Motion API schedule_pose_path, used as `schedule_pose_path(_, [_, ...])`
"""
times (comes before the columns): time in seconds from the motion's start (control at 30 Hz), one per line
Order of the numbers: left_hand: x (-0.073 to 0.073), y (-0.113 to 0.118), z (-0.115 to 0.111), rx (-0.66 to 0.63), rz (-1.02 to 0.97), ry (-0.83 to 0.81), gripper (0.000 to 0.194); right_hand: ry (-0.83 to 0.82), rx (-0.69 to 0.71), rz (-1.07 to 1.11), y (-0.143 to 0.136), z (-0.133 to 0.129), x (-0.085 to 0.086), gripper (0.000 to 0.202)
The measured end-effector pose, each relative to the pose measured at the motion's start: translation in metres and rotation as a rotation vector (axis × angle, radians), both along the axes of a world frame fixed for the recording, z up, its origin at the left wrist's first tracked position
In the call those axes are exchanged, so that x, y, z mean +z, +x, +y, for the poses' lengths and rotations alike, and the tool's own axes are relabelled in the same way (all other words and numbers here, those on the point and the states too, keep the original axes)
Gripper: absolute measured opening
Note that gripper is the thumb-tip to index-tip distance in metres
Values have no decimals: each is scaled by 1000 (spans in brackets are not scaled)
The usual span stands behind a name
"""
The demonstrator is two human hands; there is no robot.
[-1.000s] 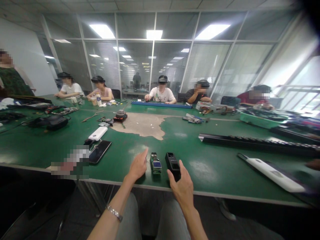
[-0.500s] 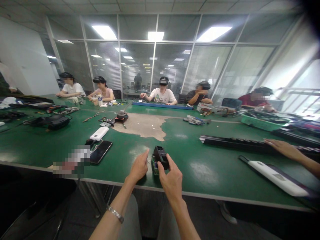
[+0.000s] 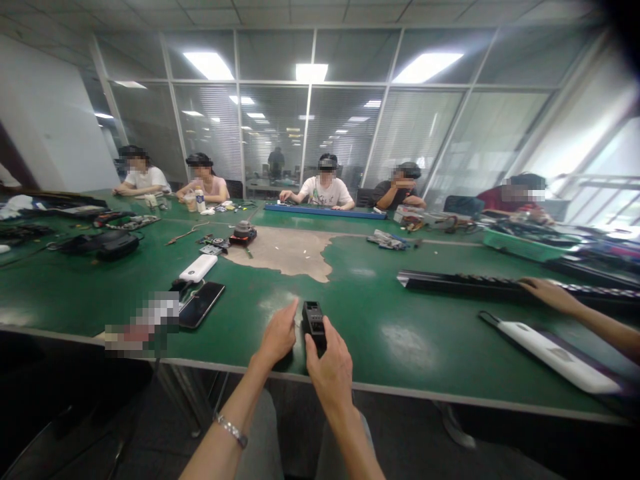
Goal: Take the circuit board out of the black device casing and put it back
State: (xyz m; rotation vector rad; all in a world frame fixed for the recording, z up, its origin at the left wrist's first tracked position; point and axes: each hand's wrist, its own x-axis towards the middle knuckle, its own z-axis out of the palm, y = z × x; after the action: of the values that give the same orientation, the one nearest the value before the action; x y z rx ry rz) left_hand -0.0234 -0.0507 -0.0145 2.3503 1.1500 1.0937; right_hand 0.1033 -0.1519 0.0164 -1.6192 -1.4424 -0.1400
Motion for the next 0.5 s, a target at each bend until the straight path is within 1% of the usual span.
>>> schedule_pose_path(0.3, [8,0,-5,24,38,-14,60,-5,28,-35,1,-5,-18,55])
schedule_pose_path(0.4, [8,0,-5,27,41,-16,59,12,41,-38,-1,-7,-19,58])
schedule_pose_path(0.5, [7,-1,-4,26,43,-18,60,13,45,-26,-3,-6,-16,62])
